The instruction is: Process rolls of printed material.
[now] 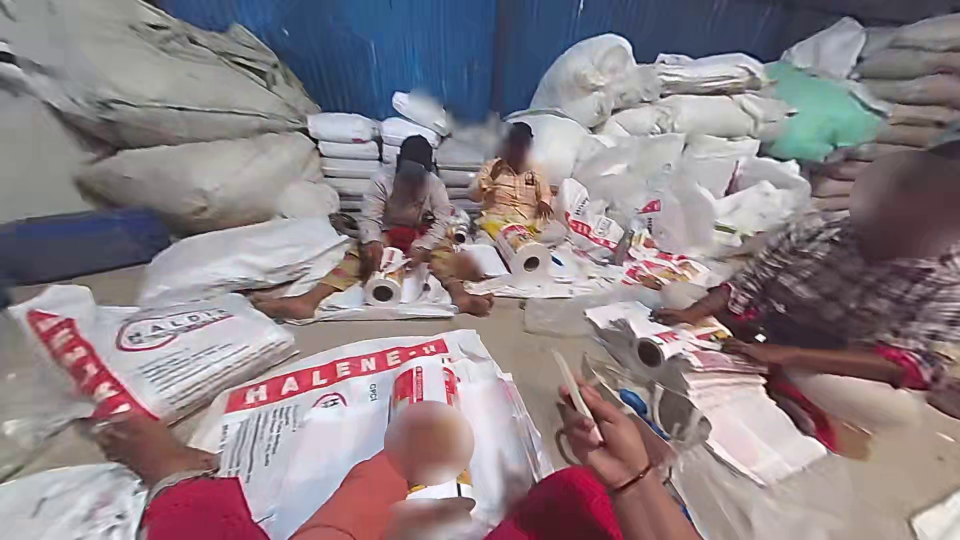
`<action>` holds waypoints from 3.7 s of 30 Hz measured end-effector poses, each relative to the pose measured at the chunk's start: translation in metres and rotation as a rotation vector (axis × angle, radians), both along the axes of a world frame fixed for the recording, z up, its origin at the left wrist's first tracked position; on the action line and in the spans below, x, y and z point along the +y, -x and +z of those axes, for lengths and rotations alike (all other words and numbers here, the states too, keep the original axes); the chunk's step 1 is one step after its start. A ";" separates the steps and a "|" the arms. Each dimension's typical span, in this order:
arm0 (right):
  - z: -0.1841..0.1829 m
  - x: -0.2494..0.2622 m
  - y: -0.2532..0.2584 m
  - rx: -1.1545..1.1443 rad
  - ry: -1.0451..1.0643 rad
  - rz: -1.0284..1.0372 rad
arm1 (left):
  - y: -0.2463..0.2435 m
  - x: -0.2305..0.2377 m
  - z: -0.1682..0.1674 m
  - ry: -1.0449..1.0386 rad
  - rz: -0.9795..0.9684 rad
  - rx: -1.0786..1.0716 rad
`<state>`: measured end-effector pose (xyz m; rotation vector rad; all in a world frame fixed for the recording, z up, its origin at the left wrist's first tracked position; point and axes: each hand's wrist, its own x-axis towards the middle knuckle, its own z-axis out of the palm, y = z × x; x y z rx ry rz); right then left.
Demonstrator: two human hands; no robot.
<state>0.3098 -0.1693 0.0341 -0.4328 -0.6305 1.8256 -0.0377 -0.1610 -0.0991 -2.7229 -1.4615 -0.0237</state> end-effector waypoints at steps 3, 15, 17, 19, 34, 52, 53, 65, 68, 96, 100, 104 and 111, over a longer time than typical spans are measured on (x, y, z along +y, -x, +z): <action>0.014 -0.019 0.016 -0.285 -0.342 -0.526 | -0.004 -0.003 0.001 -0.009 0.087 -0.002; -0.133 -0.018 0.063 -0.896 0.131 0.389 | -0.012 -0.062 -0.034 0.056 0.797 -0.687; -0.121 -0.009 0.055 -0.818 0.104 0.299 | -0.014 -0.089 -0.049 0.051 0.781 -0.851; -0.119 -0.002 0.054 -0.832 0.097 0.204 | -0.015 -0.115 -0.066 -0.007 0.709 -0.909; -0.107 -0.015 0.086 -1.298 -0.194 0.408 | 0.029 -0.117 -0.101 0.077 0.759 -0.737; -0.024 0.013 0.104 -0.775 -0.273 0.186 | 0.049 -0.110 -0.107 0.182 0.629 -0.958; -0.028 0.009 0.105 -1.043 -0.319 0.214 | 0.048 -0.108 -0.107 0.194 0.619 -0.950; -0.073 -0.031 0.136 -1.787 -0.609 0.553 | 0.049 -0.104 -0.092 0.282 0.638 -0.860; -0.070 -0.031 0.140 -1.866 -0.647 0.581 | 0.048 -0.104 -0.093 0.295 0.652 -0.857; -0.128 -0.024 0.065 -0.952 -0.106 0.456 | -0.009 -0.057 0.014 0.201 0.154 -0.192; -0.128 -0.021 0.051 -0.904 -0.065 0.424 | -0.003 -0.018 0.000 0.152 0.069 -0.135; -0.126 -0.020 0.034 -0.769 -0.016 0.379 | -0.003 -0.015 -0.005 0.031 0.014 -0.140; -0.120 -0.019 0.043 -0.745 -0.087 0.475 | -0.022 -0.010 0.005 0.066 -0.012 0.042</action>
